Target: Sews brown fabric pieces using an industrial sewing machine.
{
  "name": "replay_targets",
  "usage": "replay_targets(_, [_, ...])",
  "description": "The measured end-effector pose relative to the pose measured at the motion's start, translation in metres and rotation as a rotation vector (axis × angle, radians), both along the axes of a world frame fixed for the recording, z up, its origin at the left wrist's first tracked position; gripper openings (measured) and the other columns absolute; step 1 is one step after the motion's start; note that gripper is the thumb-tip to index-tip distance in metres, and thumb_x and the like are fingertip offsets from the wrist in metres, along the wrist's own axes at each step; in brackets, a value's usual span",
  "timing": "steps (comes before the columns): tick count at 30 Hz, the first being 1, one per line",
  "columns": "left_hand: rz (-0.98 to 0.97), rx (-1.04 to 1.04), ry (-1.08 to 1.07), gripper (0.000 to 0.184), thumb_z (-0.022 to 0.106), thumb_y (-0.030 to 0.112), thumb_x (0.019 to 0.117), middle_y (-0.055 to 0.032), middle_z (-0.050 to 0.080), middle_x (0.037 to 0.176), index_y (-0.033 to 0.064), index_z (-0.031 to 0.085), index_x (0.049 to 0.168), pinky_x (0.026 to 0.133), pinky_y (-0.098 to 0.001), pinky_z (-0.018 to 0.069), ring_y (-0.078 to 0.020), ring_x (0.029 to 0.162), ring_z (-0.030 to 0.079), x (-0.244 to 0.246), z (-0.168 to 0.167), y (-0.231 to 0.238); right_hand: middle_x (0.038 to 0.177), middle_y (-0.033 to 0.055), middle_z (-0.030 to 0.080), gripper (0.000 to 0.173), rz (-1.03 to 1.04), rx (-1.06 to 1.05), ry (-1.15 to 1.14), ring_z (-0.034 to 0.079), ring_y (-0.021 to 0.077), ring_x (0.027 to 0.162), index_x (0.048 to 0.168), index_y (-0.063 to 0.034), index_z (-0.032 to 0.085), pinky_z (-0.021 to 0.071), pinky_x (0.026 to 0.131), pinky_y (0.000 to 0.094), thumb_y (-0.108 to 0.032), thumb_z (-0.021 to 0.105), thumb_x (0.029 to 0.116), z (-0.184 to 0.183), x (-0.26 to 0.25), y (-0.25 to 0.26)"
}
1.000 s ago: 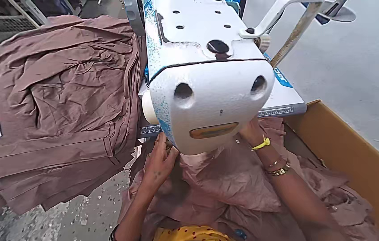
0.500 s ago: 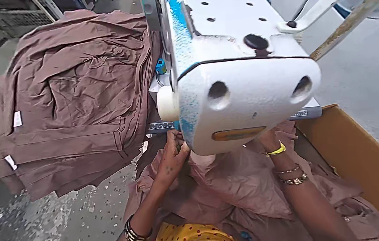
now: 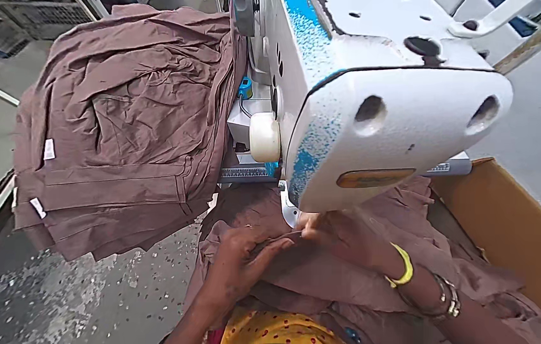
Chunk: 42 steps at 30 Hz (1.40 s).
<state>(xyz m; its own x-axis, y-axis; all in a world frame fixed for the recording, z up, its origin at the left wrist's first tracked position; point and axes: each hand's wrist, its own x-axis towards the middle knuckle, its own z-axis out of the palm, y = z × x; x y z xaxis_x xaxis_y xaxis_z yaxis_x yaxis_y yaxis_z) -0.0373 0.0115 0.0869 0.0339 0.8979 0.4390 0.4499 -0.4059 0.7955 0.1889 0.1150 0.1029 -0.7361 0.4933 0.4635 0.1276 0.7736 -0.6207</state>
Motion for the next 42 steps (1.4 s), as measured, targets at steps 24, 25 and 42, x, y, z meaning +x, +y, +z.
replay_targets(24, [0.434,-0.097,0.410,0.044,0.055,0.045,0.0996,-0.0100,0.073,0.083,0.0075,0.077,0.093,0.070,-0.0492,0.0525,-0.0251,0.077,0.070,-0.054,-0.029,0.027,0.072,0.0186,0.063,0.029,-0.831,-0.040,-0.392,0.062,0.0385,0.073,0.103,0.0039,0.069,0.0432,0.082,0.0637,-0.025,0.066,0.0973,-0.013,0.081,0.060])
replay_targets(25, [0.403,-0.083,0.404,0.041,0.054,0.039,0.1010,-0.0148,0.073,0.092,0.0039,0.076,0.100,0.079,-0.0572,0.0513,-0.0341,0.088,0.070,-0.048,-0.030,0.029,0.079,0.0248,0.066,0.026,-0.896,-0.021,-0.397,0.064,0.0463,0.081,0.103,0.0050,0.070,0.0422,0.085,0.0675,-0.020,0.066,0.0976,-0.010,0.083,0.064])
replay_targets(42, [0.120,-0.446,-0.358,0.058,0.053,0.025,0.1019,-0.0042,0.061,0.118,-0.0053,0.035,0.147,0.087,-0.0136,0.0514,0.0040,0.101,0.061,0.023,-0.019,0.048,0.109,0.0252,0.065,0.034,-0.788,0.335,-0.408,0.065,0.0433,0.100,0.127,-0.0037,0.069,0.0546,0.080,0.0514,-0.026,0.062,0.1014,-0.046,0.053,0.115])
